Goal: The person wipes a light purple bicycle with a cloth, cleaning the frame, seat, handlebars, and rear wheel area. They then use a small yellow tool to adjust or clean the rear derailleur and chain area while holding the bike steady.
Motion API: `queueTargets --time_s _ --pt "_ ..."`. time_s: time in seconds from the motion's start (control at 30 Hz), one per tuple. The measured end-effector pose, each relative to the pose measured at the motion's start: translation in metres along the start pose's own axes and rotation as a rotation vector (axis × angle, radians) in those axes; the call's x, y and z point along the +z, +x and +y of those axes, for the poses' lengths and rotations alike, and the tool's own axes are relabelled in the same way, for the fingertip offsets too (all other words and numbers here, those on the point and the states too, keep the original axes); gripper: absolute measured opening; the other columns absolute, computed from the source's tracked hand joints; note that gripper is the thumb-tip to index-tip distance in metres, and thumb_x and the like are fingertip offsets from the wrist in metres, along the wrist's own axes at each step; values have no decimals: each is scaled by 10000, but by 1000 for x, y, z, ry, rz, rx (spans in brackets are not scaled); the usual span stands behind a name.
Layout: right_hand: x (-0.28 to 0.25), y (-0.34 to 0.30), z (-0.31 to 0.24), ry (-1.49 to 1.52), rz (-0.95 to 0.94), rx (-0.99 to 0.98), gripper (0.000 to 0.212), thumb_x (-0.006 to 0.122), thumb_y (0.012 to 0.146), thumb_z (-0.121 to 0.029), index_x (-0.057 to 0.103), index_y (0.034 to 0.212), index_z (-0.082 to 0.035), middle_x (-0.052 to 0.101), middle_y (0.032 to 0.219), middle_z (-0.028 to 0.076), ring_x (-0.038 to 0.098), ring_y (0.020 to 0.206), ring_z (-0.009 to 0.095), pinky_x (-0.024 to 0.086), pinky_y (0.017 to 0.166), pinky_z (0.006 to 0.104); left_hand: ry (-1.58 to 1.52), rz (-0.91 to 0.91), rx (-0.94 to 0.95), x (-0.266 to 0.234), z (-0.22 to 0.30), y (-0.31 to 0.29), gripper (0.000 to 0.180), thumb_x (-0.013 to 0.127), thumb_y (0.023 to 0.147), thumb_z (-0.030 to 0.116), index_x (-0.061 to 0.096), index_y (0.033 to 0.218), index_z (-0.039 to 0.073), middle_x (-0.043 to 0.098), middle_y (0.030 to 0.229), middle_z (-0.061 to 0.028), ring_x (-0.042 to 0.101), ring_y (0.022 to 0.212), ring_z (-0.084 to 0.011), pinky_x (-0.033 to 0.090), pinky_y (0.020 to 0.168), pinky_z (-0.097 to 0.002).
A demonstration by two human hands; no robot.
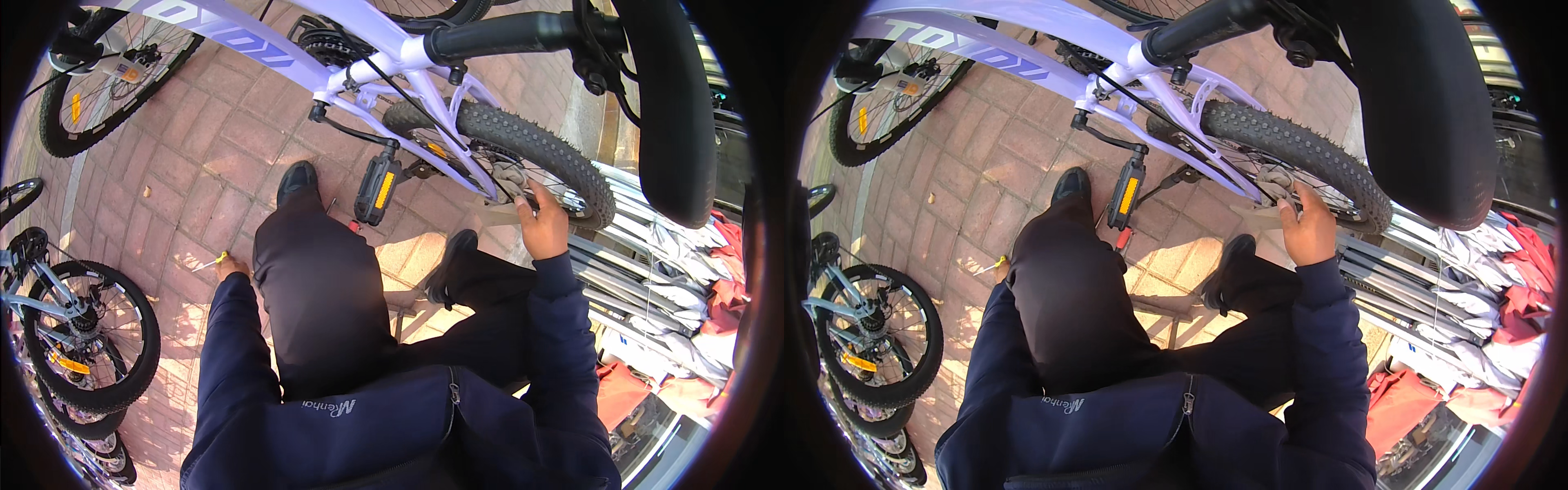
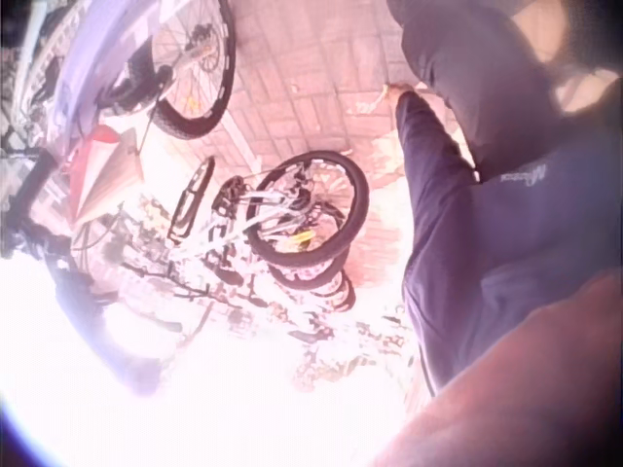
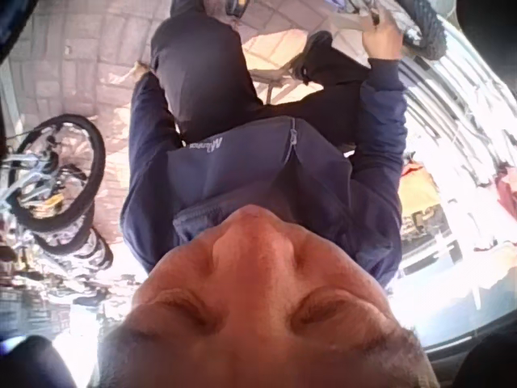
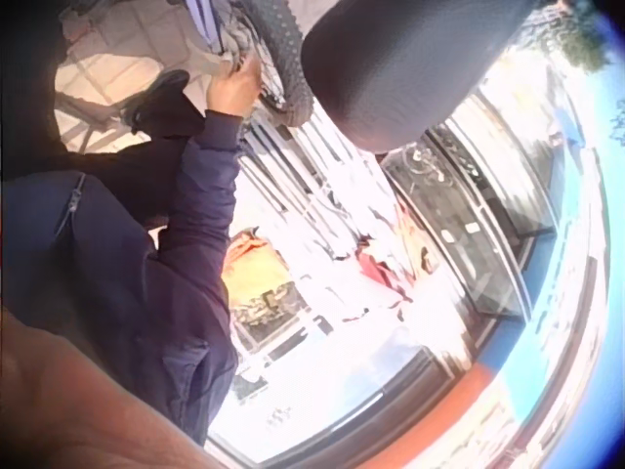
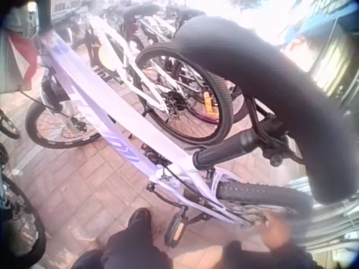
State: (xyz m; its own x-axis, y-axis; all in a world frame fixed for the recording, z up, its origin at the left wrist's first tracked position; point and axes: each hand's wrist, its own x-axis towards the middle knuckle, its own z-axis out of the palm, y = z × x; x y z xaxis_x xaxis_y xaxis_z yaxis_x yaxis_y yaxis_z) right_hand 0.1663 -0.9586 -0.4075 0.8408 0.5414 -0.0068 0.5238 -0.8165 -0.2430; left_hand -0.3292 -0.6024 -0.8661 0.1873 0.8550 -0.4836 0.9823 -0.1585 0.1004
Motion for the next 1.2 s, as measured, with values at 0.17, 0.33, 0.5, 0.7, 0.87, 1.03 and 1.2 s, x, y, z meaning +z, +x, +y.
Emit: queueTargets --time_s 0.17,0.33,0.5,0.7,0.87,1.03,1.2 --pt "-12 -10 -5 57 150 3 386 688 870 -210 652 1173 27 661 1170 239 626 1105 386 481 969 413 76 113 203 25 -19 30 415 659 795 364 734 1056 50 724 990 -187 689 958 -361 526 887 -430" --pt "-25 -22 -14 213 243 -52 277 690 874 -117 680 1110 29 704 1044 182 696 871 239 543 757 315 -927 238 10 -106 46 -8 282 696 846 147 729 1083 -1 732 845 -89 683 779 -170 533 715 -291" --pt "-21 -49 -55 450 106 -321 231 708 859 -93 689 1067 4 703 947 145 693 810 258 551 736 331 -1296 245 349 -316 157 -130 174 698 882 34 719 1045 -22 712 902 -52 638 773 -104 516 683 -239" --pt "-33 -78 -99 507 207 -761 707 782 768 -129 493 1413 -133 564 1273 126 664 869 276 551 677 346 -1100 -360 1062 -415 266 -297 97 637 877 -63 670 947 -6 673 1025 -82 628 842 -124 491 763 -248" --pt "-45 -67 -78 521 161 -798 613 752 789 -84 516 1354 -111 614 1068 113 652 841 290 544 678 363 -832 -724 1021 -385 367 -340 82 650 881 -25 649 960 -3 674 859 -19 598 786 -65 484 713 -223" --pt "-50 -37 -13 377 390 -400 285 730 842 -84 586 1087 -58 647 959 133 651 833 331 530 694 377 -739 -499 1129 -347 446 -314 212 718 851 137 639 966 -22 689 818 -120 660 733 -185 518 654 -322" --pt "-36 -27 15 409 277 -163 256 722 862 -119 568 1050 -35 655 893 177 649 818 394 523 704 418 -419 -244 1271 -306 484 -287 223 684 804 200 659 862 -14 672 792 -222 666 785 -390 527 699 -458"
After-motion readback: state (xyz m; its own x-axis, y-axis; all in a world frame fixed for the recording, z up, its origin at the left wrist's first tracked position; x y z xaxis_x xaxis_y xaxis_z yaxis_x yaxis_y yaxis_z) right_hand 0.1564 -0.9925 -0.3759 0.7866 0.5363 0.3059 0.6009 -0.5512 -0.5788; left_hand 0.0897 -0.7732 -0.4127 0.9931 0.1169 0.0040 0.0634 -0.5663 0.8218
